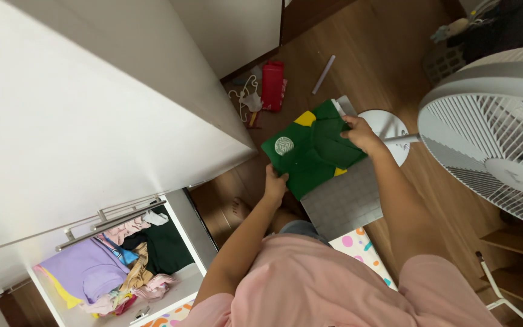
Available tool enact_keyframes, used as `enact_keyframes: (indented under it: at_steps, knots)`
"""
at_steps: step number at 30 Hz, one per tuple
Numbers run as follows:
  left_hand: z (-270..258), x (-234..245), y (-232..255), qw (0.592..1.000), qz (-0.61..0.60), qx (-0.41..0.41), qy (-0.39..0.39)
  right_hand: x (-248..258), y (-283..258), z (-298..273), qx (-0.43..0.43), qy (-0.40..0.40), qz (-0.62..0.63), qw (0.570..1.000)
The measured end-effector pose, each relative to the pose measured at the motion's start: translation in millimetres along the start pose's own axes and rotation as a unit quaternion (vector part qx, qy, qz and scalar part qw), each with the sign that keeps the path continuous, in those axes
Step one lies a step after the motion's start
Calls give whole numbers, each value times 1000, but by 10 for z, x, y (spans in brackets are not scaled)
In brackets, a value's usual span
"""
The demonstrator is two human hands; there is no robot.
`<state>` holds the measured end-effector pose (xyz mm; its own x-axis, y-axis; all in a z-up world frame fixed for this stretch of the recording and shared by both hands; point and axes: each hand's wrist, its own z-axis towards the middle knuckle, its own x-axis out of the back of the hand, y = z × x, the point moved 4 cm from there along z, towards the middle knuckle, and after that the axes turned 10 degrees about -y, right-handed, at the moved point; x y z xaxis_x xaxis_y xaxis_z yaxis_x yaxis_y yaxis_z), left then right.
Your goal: The person removes folded clothes from a white dresser drawer and places them on a bed. They then fold several garments, including a green shirt, a yellow shirt, and a pink shirt with a unicorn print, arranging them into neat stacks on the bed.
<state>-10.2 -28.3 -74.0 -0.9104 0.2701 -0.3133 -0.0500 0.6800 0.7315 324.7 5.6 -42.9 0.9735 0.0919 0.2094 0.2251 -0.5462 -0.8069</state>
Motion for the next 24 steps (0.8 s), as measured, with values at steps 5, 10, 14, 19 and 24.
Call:
enact_keyframes:
  at_steps: [5, 10, 14, 19, 24]
  knots:
    - [-44, 275, -52, 993, 106, 2, 55, -113, -412, -130, 75, 179, -229, 954]
    - [-566, 729, -133, 984, 158, -75, 39, -804, -909, -518, 285, 290, -111, 907]
    - [-1302, 1425, -168, 937, 224, -198, 183, -1913, -1116, -665, 309, 159, -111, 931]
    - [-2246, 2729, -597, 857, 61, -242, 451, -3529, -1511, -905, 333, -79, -209, 916]
    - [-2492, 3695, -1195, 774, -225, -148, 573, -4779, -1956, -1125, 366, -255, -260, 857]
